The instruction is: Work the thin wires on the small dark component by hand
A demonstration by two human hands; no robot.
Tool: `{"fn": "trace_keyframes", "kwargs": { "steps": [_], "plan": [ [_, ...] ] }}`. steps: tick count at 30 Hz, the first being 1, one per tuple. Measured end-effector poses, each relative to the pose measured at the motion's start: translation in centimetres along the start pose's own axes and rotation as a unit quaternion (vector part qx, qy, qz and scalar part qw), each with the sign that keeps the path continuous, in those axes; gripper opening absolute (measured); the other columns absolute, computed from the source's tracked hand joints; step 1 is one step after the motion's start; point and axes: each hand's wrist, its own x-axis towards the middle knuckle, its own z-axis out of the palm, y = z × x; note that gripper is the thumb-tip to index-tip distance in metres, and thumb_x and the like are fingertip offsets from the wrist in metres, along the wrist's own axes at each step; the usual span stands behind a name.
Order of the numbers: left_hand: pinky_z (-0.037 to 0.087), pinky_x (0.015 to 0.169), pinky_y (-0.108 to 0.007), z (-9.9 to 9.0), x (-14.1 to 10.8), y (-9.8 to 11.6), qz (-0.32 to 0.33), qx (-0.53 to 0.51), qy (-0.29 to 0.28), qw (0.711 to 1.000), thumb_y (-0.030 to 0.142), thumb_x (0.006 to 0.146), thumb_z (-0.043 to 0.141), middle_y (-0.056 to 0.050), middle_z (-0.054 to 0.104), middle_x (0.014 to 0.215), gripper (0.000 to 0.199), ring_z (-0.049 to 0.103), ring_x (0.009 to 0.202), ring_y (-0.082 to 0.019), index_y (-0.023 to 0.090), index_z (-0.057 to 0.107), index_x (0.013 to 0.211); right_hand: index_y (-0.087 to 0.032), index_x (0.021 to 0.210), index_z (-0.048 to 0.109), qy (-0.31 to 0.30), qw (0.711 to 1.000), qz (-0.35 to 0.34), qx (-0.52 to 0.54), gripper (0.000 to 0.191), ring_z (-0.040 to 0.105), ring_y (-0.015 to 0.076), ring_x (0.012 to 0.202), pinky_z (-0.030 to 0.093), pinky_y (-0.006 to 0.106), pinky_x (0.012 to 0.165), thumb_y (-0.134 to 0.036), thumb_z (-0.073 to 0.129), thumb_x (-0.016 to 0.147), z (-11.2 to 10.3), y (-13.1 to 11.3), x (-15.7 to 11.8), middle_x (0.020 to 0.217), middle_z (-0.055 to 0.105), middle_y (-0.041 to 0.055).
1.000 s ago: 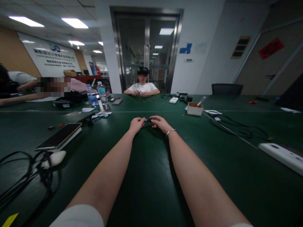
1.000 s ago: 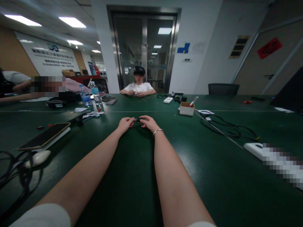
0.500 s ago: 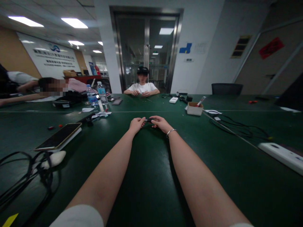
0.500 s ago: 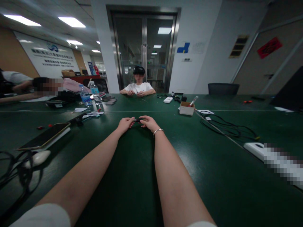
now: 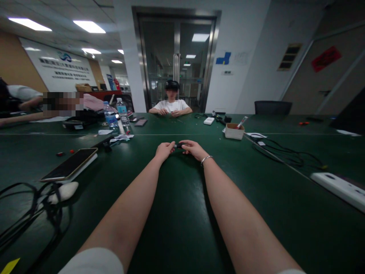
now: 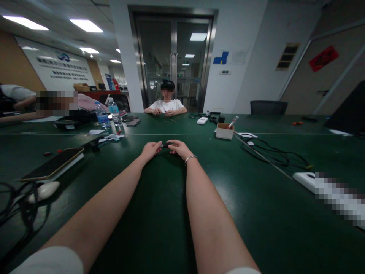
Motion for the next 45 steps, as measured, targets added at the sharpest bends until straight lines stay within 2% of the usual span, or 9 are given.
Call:
{"fn": "trace_keyframes", "kwargs": {
  "steps": [7,12,15,21,25,32,36,40,45],
  "plan": [
    [0.039,0.053,-0.023,0.2,-0.1,0.0,0.019,-0.011,-0.018,1.000,0.054,0.079,0.051,-0.003,0.062,0.065,0.041,0.053,0.056,-0.012,0.016,0.066,0.074,-0.011,0.096,0.066,0.025,0.999,0.023,0.008,0.016,0.054,0.0052,0.046,0.048,0.015,0.048,-0.017,0.065,0.082,0.0,0.3,0.4,0.065,0.068,0.0030],
    [0.043,0.061,-0.024,0.4,-0.2,0.0,0.074,-0.018,-0.006,0.997,0.038,0.073,0.065,-0.003,0.066,0.081,0.025,0.056,0.065,-0.012,0.018,0.066,0.087,-0.009,0.084,0.065,0.048,0.999,0.022,-0.010,0.014,0.053,0.0053,0.044,0.041,0.012,0.042,-0.022,0.062,0.086,0.0,0.3,0.5,0.056,0.065,0.0036],
    [0.045,0.067,-0.024,0.5,-0.3,0.2,0.098,-0.032,-0.003,0.995,0.032,0.069,0.069,-0.003,0.065,0.087,0.026,0.058,0.068,-0.011,0.018,0.065,0.091,-0.010,0.083,0.064,0.049,0.998,0.022,-0.014,0.015,0.053,0.0057,0.044,0.041,0.013,0.042,-0.024,0.062,0.086,0.0,0.3,0.6,0.056,0.065,0.0031],
    [0.045,0.063,-0.024,0.7,-0.9,0.9,0.065,-0.085,-0.047,0.993,0.040,0.083,0.052,-0.003,0.064,0.073,0.027,0.058,0.064,-0.013,0.017,0.063,0.092,-0.011,0.085,0.066,0.019,0.999,0.024,-0.022,0.017,0.052,0.0053,0.044,0.041,0.014,0.045,-0.027,0.065,0.083,0.0,0.4,0.6,0.058,0.066,0.0028],
    [0.044,0.061,-0.023,0.6,-1.0,1.2,0.070,-0.085,-0.033,0.993,0.034,0.081,0.056,-0.004,0.066,0.079,0.023,0.060,0.070,-0.013,0.016,0.063,0.094,-0.011,0.086,0.066,0.009,0.999,0.024,-0.026,0.015,0.050,0.0047,0.044,0.042,0.014,0.047,-0.026,0.064,0.083,0.0,0.3,0.5,0.060,0.067,0.0030],
    [0.040,0.057,-0.021,0.5,-0.8,1.0,0.057,-0.071,-0.031,0.995,0.031,0.083,0.050,-0.004,0.065,0.083,0.024,0.055,0.066,-0.011,0.018,0.065,0.097,-0.011,0.089,0.066,0.016,0.999,0.030,-0.028,0.013,0.050,0.0048,0.044,0.042,0.014,0.046,-0.022,0.062,0.085,0.0,0.3,0.5,0.059,0.067,0.0029],
    [0.039,0.055,-0.023,0.5,-0.6,0.8,0.047,-0.075,-0.031,0.996,0.034,0.085,0.045,-0.004,0.063,0.074,0.029,0.052,0.059,-0.011,0.017,0.065,0.095,-0.011,0.090,0.066,0.017,0.999,0.029,-0.025,0.013,0.051,0.0051,0.044,0.042,0.014,0.046,-0.021,0.060,0.086,-0.1,0.3,0.5,0.060,0.067,0.0032],
    [0.040,0.057,-0.022,0.5,-0.6,0.9,0.052,-0.065,-0.024,0.996,0.031,0.079,0.053,-0.004,0.064,0.083,0.025,0.053,0.065,-0.012,0.018,0.066,0.096,-0.010,0.091,0.065,0.014,0.999,0.023,-0.021,0.013,0.051,0.0051,0.045,0.044,0.014,0.048,-0.021,0.060,0.086,-0.1,0.3,0.5,0.061,0.067,0.0034],
    [0.038,0.055,-0.023,0.6,-0.6,0.9,0.044,-0.067,-0.028,0.996,0.035,0.081,0.049,-0.003,0.062,0.073,0.029,0.051,0.059,-0.011,0.016,0.066,0.096,-0.010,0.092,0.065,0.018,0.999,0.031,-0.026,0.013,0.051,0.0050,0.044,0.043,0.015,0.048,-0.021,0.060,0.086,0.0,0.3,0.5,0.061,0.068,0.0035]
  ]
}}
